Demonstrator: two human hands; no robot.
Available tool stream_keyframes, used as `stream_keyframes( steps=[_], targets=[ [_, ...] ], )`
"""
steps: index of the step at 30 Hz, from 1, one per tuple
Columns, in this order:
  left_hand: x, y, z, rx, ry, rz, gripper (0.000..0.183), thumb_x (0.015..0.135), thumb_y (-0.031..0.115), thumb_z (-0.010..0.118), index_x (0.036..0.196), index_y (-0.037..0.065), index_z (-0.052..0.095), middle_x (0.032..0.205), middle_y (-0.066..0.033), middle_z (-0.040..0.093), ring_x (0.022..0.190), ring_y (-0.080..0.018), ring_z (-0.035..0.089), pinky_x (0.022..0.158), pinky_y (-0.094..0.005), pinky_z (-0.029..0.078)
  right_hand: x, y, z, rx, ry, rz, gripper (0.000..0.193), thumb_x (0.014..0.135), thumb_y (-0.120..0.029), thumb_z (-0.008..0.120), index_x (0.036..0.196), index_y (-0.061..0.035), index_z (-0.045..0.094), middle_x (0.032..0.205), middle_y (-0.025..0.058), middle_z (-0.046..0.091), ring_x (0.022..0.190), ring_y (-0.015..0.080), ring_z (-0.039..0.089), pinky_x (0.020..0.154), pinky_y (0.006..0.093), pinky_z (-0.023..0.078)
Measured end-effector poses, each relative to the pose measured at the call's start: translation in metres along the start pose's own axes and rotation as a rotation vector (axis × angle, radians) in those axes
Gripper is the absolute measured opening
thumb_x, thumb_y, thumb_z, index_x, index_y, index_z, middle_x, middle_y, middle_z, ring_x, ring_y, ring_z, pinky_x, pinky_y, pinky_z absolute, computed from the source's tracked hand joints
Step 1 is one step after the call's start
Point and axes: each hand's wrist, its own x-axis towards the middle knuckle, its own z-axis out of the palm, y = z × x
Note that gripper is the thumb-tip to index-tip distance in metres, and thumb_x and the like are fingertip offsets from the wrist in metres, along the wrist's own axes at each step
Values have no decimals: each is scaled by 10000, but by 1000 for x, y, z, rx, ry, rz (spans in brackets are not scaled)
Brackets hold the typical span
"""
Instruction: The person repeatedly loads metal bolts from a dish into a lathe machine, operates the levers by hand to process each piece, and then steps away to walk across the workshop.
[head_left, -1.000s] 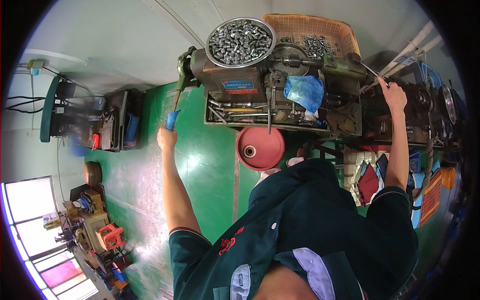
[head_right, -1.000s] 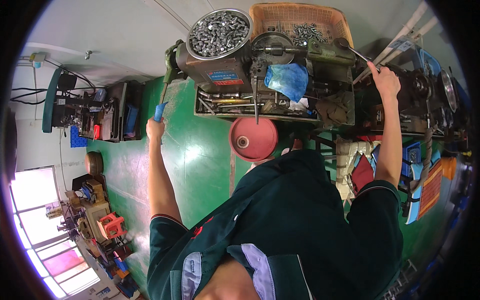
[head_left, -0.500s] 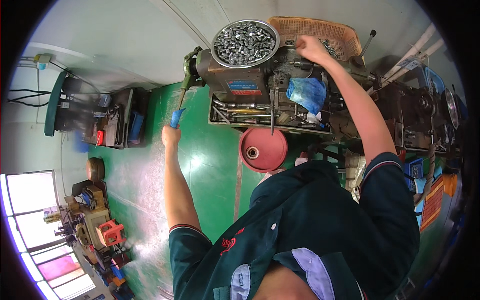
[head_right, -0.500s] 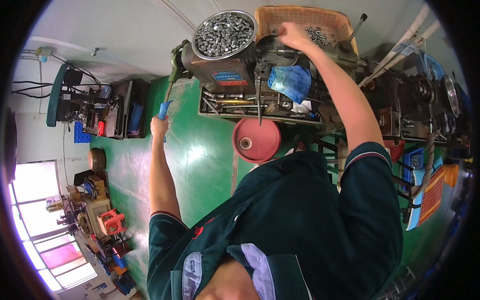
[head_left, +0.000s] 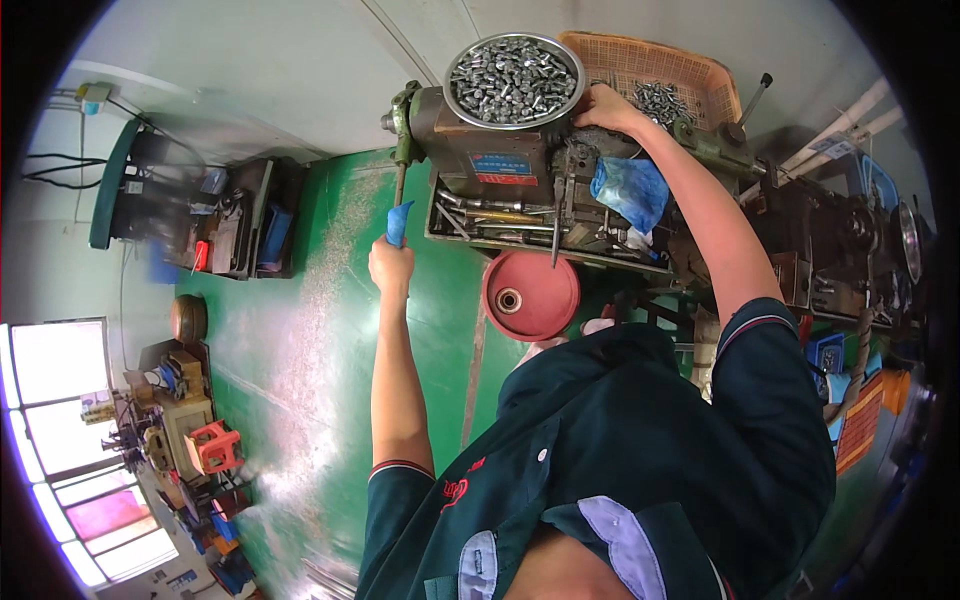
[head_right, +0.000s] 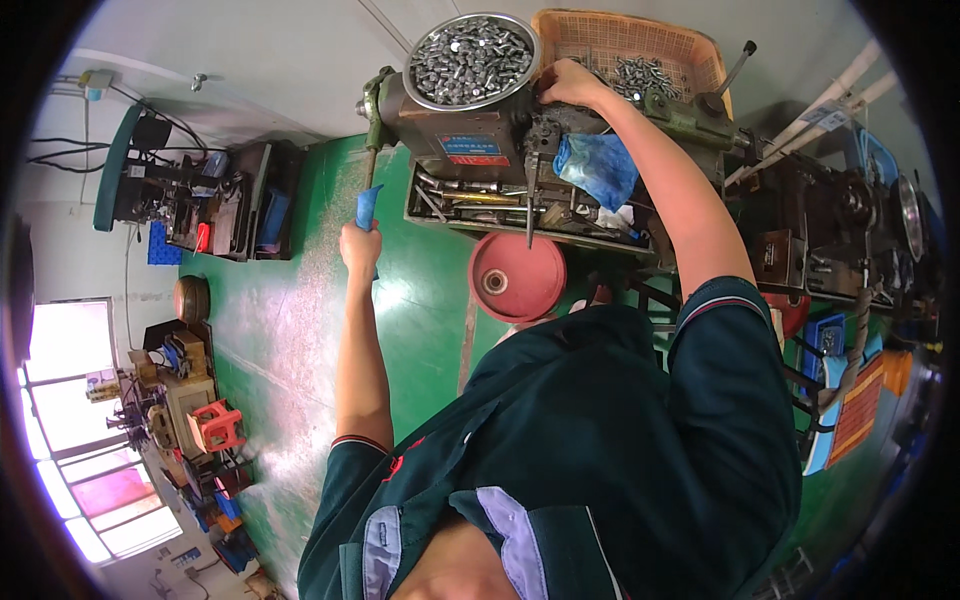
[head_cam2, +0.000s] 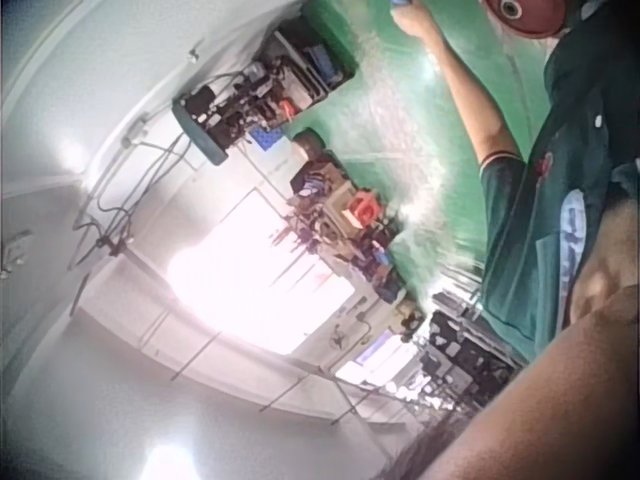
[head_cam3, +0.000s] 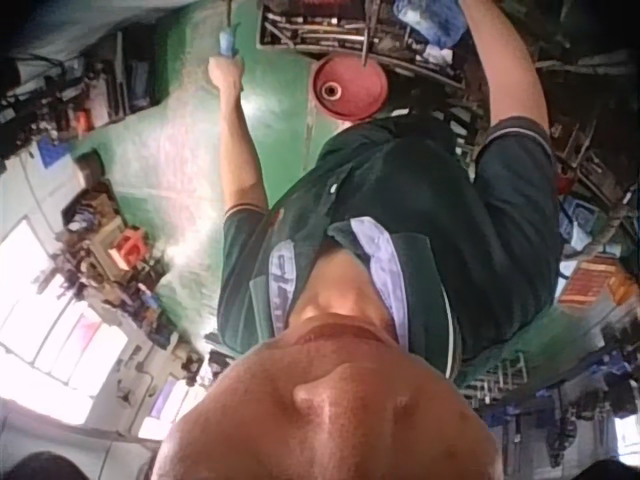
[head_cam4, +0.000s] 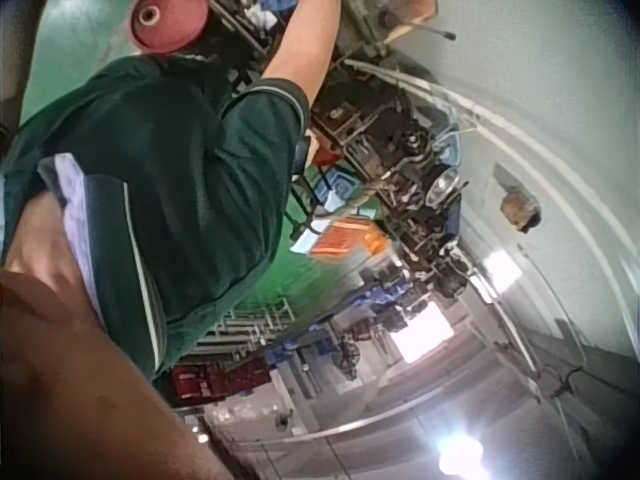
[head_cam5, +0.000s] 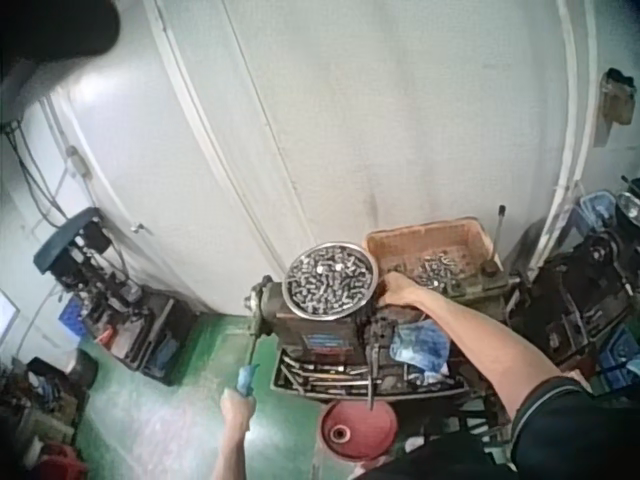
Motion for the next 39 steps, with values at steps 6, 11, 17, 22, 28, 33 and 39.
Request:
stream_keyframes(
  steps=[6,11,17,22,28,33,39],
  targets=[
    [2,-1,1,19,9,10,149,658,144,544,777,76,601,728,-162,585,709,-329,562,629,-399,435,0,-3,-13,-19,38,-16,236,541,-116,644,739,8,608,687,96,600,654,174,560,629,273,433],
    [4,-7,2,-15,-16,11,158,664,166,560,784,69,595,728,-169,583,713,-331,562,630,-398,434,-9,-18,-22,-107,10,61,234,534,-129,662,714,10,604,662,96,590,651,181,556,617,275,430],
    [0,-2,5,-86,-50,15,166,653,152,553,792,69,592,734,-174,582,716,-333,561,638,-401,435,-1,-7,-9,-36,-22,30,257,532,-127,656,725,33,598,686,107,594,652,179,552,621,269,427],
    [0,0,4,-49,-29,20,168,652,142,544,793,63,591,738,-174,583,725,-334,559,647,-402,434,0,2,-9,19,-32,1,264,533,-128,648,736,32,599,691,115,593,653,179,550,625,273,425],
    [-1,0,0,-23,-16,8,165,652,133,538,790,58,590,739,-179,580,723,-338,556,645,-404,431,-15,-27,-41,-308,19,153,207,556,-164,645,730,-57,611,684,72,599,657,183,557,620,280,429],
    [-2,2,1,-18,-10,47,164,652,132,540,789,56,589,728,-180,579,714,-344,554,636,-408,430,-29,-91,-59,-643,777,-93,173,583,-288,609,650,-129,601,628,25,588,658,207,563,605,320,442],
    [-3,3,0,9,6,25,163,665,148,547,789,51,586,722,-180,578,709,-346,553,632,-410,429,-21,-141,-36,-573,191,-160,216,570,-245,630,613,-43,569,612,50,572,587,195,529,605,326,431]
  ],
)
